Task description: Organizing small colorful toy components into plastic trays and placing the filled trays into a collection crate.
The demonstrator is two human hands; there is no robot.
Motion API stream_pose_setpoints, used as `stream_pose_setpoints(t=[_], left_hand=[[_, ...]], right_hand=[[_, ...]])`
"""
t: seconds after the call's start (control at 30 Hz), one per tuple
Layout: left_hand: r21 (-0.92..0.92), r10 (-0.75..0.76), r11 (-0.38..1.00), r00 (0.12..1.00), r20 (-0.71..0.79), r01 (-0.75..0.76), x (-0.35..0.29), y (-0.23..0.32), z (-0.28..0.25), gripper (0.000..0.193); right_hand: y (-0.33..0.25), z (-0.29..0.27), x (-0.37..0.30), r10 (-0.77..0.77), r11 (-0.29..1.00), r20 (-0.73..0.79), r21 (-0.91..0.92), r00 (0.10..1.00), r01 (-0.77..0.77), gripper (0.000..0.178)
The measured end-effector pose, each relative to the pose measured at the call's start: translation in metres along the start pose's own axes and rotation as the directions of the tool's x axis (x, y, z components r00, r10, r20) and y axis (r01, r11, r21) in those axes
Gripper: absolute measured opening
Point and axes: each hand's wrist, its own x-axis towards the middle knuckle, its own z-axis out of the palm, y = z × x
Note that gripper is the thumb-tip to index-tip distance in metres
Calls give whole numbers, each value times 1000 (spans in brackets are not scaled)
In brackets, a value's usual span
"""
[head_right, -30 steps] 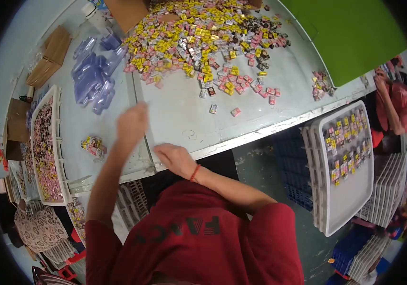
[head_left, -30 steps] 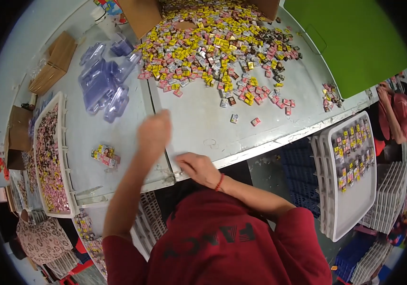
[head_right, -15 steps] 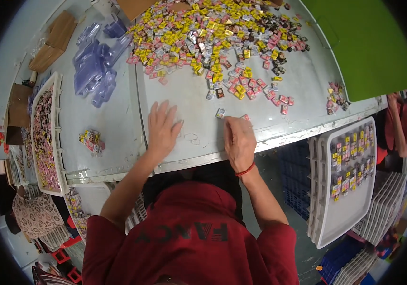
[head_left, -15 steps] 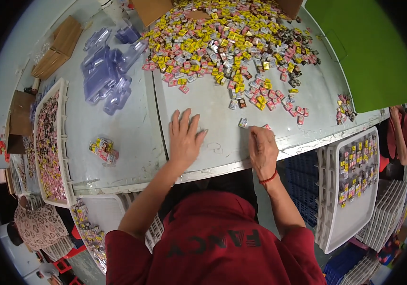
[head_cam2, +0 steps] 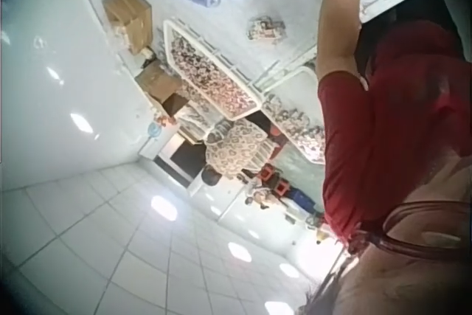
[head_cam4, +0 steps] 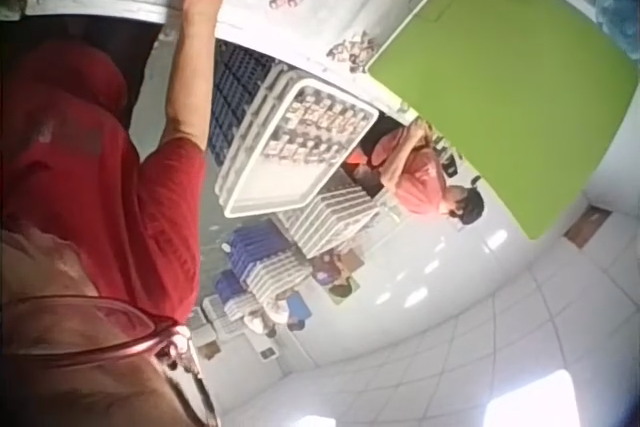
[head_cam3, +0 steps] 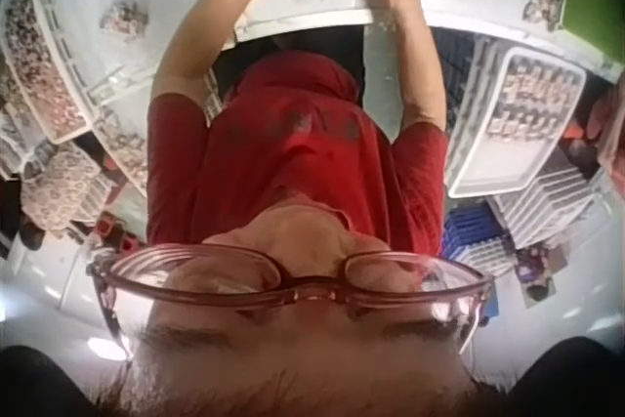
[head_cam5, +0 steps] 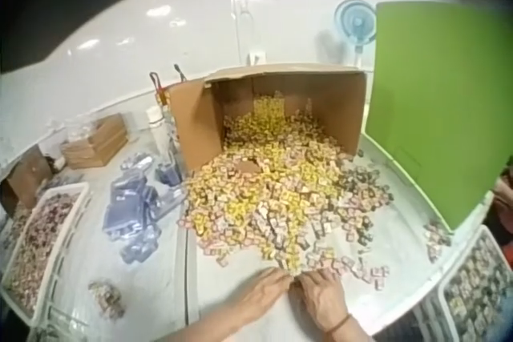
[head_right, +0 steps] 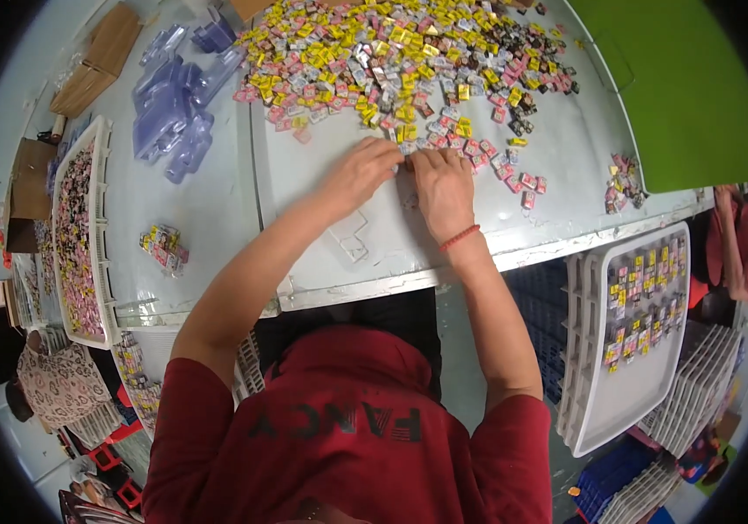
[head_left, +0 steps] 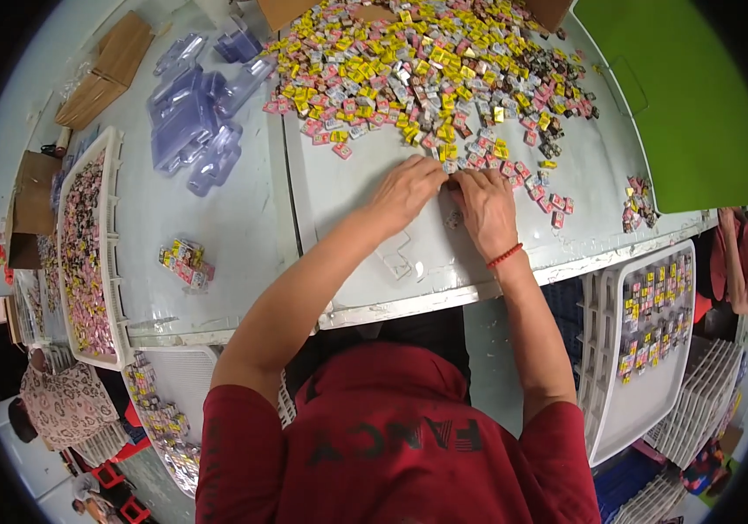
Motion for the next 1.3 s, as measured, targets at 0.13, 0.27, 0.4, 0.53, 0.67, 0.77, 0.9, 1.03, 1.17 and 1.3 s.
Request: stream_pose_setpoints(t=[0.13,0.27,0.4,0.53,0.67,0.77,0.9,1.03,1.17,1.3], left_hand=[[-66,33,997,999,-20,-35,1,-4,-2,20],[-123,15,992,988,155,4,-5,-4,-11,24],[-200,9,979,972,234,39,-13,11,-14,25],[-212,69,977,979,194,-27,-8,17,-7,34],[-193,131,977,972,194,-93,-10,17,4,35],[-202,130,974,980,152,-98,-11,15,10,29],[-204,113,975,987,113,-88,-13,20,11,24],[-166,58,985,996,67,-47,-12,16,7,27],[-225,-190,956,982,3,186,-5,-5,-65,28],[-150,-303,939,951,63,310,-48,-13,-118,25]], right_hand=[[11,2,7,-69,997,-1,-18,998,68,24],[18,-3,11,-184,980,-11,77,983,184,22],[18,-37,-7,-54,989,-127,132,990,71,22],[26,-61,-55,191,966,-37,187,981,-181,23],[0,-66,-75,405,872,110,252,908,-420,24],[-5,-47,-82,345,936,-89,109,934,-335,31],[-13,-40,-79,320,947,-86,61,944,-315,34],[-14,-29,-78,262,965,-127,9,957,-263,30],[-5,-24,-75,264,964,-143,54,954,-259,24],[-12,-23,-68,298,943,-61,176,953,-283,21]])
